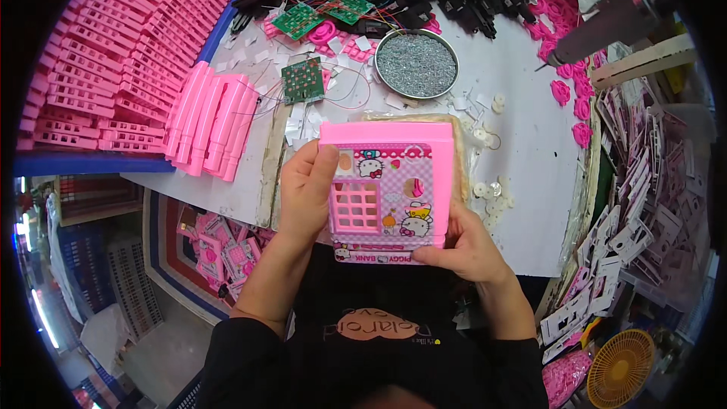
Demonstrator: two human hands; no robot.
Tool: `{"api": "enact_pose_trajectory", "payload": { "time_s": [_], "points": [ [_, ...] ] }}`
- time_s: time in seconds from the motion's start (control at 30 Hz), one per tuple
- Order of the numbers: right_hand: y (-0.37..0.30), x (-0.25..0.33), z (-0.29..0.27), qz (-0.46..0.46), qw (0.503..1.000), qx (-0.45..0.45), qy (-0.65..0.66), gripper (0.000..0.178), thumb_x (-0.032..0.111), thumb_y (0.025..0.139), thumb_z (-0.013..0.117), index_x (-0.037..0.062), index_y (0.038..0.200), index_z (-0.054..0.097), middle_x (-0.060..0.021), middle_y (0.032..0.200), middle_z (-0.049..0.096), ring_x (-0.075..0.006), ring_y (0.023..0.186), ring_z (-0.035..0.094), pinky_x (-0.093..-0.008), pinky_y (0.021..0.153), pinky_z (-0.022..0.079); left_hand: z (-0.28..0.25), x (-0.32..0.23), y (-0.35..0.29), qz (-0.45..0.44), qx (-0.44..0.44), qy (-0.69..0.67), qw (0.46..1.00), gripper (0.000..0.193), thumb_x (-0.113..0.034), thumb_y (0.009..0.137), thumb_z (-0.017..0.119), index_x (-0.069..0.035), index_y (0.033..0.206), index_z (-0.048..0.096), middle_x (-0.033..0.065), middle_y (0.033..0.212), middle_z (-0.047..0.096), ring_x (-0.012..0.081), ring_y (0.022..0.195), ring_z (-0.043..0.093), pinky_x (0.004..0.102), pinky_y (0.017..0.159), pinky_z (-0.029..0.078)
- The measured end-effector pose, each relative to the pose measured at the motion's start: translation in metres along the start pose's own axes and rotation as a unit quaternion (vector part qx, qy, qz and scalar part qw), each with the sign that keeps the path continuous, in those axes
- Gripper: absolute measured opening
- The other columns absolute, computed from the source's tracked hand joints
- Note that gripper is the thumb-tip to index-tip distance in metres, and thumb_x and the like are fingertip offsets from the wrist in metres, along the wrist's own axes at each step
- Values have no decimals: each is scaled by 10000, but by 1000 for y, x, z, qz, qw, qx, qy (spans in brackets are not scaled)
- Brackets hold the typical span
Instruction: Assembling a toy piggy bank by installing electronic components and using a glue gun.
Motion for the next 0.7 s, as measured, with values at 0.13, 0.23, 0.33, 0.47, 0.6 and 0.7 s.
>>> {"api": "enact_pose_trajectory", "payload": {
  "time_s": [0.13, 0.23, 0.33, 0.47, 0.6, 0.7],
  "points": [
    [0, -6, -11, -22, 999, -22, -9, 764, -76, 841, 727, -2, 1492, 333, -113, 1301, 622, -142, 1133, 632, -289, 936, 534, 9, -9, 7, 8, -1, 10, 1000, 338, -259, 1086, 474, 24, 1148, 649, 39, 965, 685, 72, 846, 614, 248, 747, 493],
    [-1, 1, -10, -61, 997, -47, 2, 751, -70, 848, 723, 0, 1489, 339, -118, 1305, 620, -151, 1146, 630, -297, 946, 534, 6, -3, -8, -14, -14, 12, 1000, 337, -243, 1089, 452, 23, 1148, 652, 33, 948, 680, 73, 832, 603, 255, 739, 490],
    [2, 0, -9, -61, 997, -52, -4, 744, -58, 851, 728, 0, 1485, 343, -117, 1305, 619, -154, 1158, 624, -301, 949, 534, 16, -4, -33, 45, -9, 167, 985, 353, -224, 1090, 420, 38, 1081, 656, 37, 845, 666, 72, 757, 570, 260, 672, 465],
    [1, -1, -5, -69, 996, -56, 1, 745, -49, 838, 745, 3, 1472, 357, -118, 1309, 618, -172, 1175, 621, -325, 971, 527, 6, 1, -29, 91, -29, 243, 965, 357, -228, 1081, 443, 34, 982, 664, 41, 712, 625, 72, 667, 536, 279, 599, 440],
    [4, 16, -26, -60, 988, -62, -129, 615, 12, 836, 767, -5, 1380, 479, -116, 1273, 641, -185, 1138, 640, -355, 975, 522, 17, -20, -12, 228, 14, 277, 933, 305, -221, 1051, 511, 20, 957, 672, 61, 659, 594, 120, 596, 533, 297, 568, 432],
    [13, 45, -66, -105, 936, -105, -318, 350, 59, 860, 727, -3, 1192, 634, -96, 1209, 676, -179, 1054, 662, -335, 915, 534, 26, -27, 15, 223, 139, 345, 901, 212, -206, 954, 647, -19, 1036, 702, 116, 839, 679, 264, 756, 651, 343, 712, 505]
  ]
}}
Point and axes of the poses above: each hand's wrist, its own y-axis towards the middle knuckle, its own z-axis out of the palm, x = y × z, the point moved 6 cm from there along y, towards the middle knuckle
